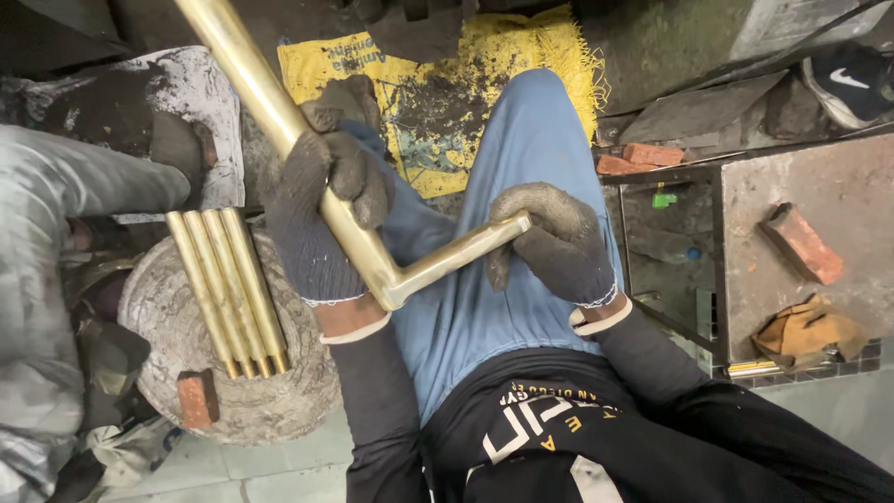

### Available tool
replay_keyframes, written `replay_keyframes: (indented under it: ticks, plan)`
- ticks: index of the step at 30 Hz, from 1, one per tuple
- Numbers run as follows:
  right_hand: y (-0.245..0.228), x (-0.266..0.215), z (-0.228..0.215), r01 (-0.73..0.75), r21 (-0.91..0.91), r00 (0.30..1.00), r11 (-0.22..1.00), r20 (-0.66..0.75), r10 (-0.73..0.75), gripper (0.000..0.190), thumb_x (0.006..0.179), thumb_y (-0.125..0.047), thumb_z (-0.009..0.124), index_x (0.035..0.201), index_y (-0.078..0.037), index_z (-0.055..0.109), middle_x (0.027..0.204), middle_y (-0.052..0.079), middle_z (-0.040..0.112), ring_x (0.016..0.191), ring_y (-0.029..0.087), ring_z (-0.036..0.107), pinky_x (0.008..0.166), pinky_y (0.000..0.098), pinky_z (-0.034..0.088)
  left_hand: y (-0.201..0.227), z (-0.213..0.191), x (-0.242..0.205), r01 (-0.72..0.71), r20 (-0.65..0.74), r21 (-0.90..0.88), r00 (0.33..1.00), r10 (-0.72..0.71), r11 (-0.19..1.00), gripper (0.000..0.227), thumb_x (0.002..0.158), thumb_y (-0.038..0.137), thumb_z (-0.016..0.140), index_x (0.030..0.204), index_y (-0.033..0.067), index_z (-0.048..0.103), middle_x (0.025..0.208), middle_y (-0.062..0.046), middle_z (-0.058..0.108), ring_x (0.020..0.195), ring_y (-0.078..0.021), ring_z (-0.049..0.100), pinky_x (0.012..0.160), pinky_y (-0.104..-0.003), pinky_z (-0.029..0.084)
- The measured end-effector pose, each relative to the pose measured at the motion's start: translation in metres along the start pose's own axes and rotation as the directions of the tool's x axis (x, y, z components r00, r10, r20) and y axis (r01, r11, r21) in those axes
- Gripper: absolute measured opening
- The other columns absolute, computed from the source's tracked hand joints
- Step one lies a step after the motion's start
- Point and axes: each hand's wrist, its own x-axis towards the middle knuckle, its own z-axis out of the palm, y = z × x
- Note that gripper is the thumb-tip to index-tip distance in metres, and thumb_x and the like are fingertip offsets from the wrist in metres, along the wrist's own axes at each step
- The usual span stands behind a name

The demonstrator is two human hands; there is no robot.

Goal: The person sits on the floor and uses a bench grinder to polish the surface of a brass-colored metal part. They hold the part with both hands, rotating it against the spinning wheel to smooth the edges and body. The person repeatedly inspects the part and repositions it to ensure even polishing.

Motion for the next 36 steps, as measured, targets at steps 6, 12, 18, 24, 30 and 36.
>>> replay_keyframes:
  ticks: [6, 12, 18, 24, 30, 36]
  plan:
    - [0.01, 0.026, 0.0, -0.085, 0.018, 0.996, 0.996, 0.003, 0.085, 0.022, 0.099, -0.001, 0.051, 0.119, 0.005, 0.058, 0.09, 0.015, 0.069, 0.072, 0.023, 0.072, 0.068, 0.0342, 0.061, -0.002, -0.023, 0.015, 0.007, -0.082, 0.012, 0.997, -0.006, 1.0, 0.028, 0.105, 0.015, 0.062, 0.126, -0.0018, 0.052, 0.074, -0.006, 0.049, 0.06, -0.0157, 0.047, 0.053, -0.028, 0.04]
    - [0.028, 0.087, -0.017, -0.155, -0.074, 0.986, 0.985, -0.078, 0.149, 0.025, 0.101, -0.005, 0.049, 0.124, 0.004, 0.055, 0.099, 0.013, 0.069, 0.081, 0.02, 0.074, 0.075, 0.0338, 0.064, -0.022, -0.054, 0.071, 0.015, -0.174, 0.154, 0.985, 0.012, 0.988, 0.017, 0.102, 0.013, 0.065, 0.104, -0.0001, 0.055, 0.067, -0.006, 0.05, 0.052, -0.0161, 0.048, 0.044, -0.029, 0.04]
    - [0.077, 0.177, -0.057, -0.215, 0.319, 0.968, 0.923, -0.052, 0.244, 0.026, 0.105, -0.016, 0.05, 0.124, 0.001, 0.055, 0.091, 0.011, 0.068, 0.072, 0.018, 0.069, 0.06, 0.0334, 0.061, -0.071, -0.123, 0.183, 0.145, -0.399, 0.314, 0.917, -0.009, 0.938, 0.015, 0.09, 0.008, 0.072, 0.094, 0.0008, 0.059, 0.065, -0.007, 0.055, 0.048, -0.0182, 0.054, 0.043, -0.032, 0.045]
    - [0.123, 0.226, -0.084, -0.251, 0.39, 0.918, 0.886, -0.195, 0.346, 0.015, 0.104, -0.013, 0.053, 0.099, 0.0, 0.057, 0.076, 0.005, 0.062, 0.055, 0.012, 0.057, 0.043, 0.0271, 0.046, -0.123, -0.179, 0.253, 0.349, -0.712, 0.221, 0.696, -0.094, 0.911, 0.014, 0.084, 0.01, 0.069, 0.087, -0.0028, 0.064, 0.067, -0.011, 0.063, 0.05, -0.0241, 0.063, 0.047, -0.037, 0.052]
    - [0.139, 0.242, -0.085, -0.318, 0.439, 0.88, 0.84, -0.192, 0.434, 0.011, 0.102, -0.009, 0.056, 0.098, 0.0, 0.062, 0.07, 0.002, 0.058, 0.048, 0.009, 0.048, 0.037, 0.0257, 0.036, -0.121, -0.189, 0.259, 0.339, -0.742, 0.201, 0.666, -0.084, 0.919, 0.01, 0.079, 0.002, 0.068, 0.078, -0.0018, 0.058, 0.061, -0.012, 0.055, 0.045, -0.0248, 0.054, 0.043, -0.039, 0.047]
    - [0.151, 0.253, -0.089, -0.418, 0.341, 0.741, 0.842, -0.409, 0.533, 0.01, 0.097, -0.011, 0.059, 0.093, -0.004, 0.065, 0.069, 0.004, 0.061, 0.047, 0.012, 0.053, 0.038, 0.0272, 0.04, -0.117, -0.175, 0.255, 0.336, -0.753, 0.136, 0.646, -0.123, 0.932, 0.009, 0.077, 0.002, 0.066, 0.078, 0.0001, 0.057, 0.058, -0.01, 0.053, 0.044, -0.0242, 0.054, 0.042, -0.038, 0.045]
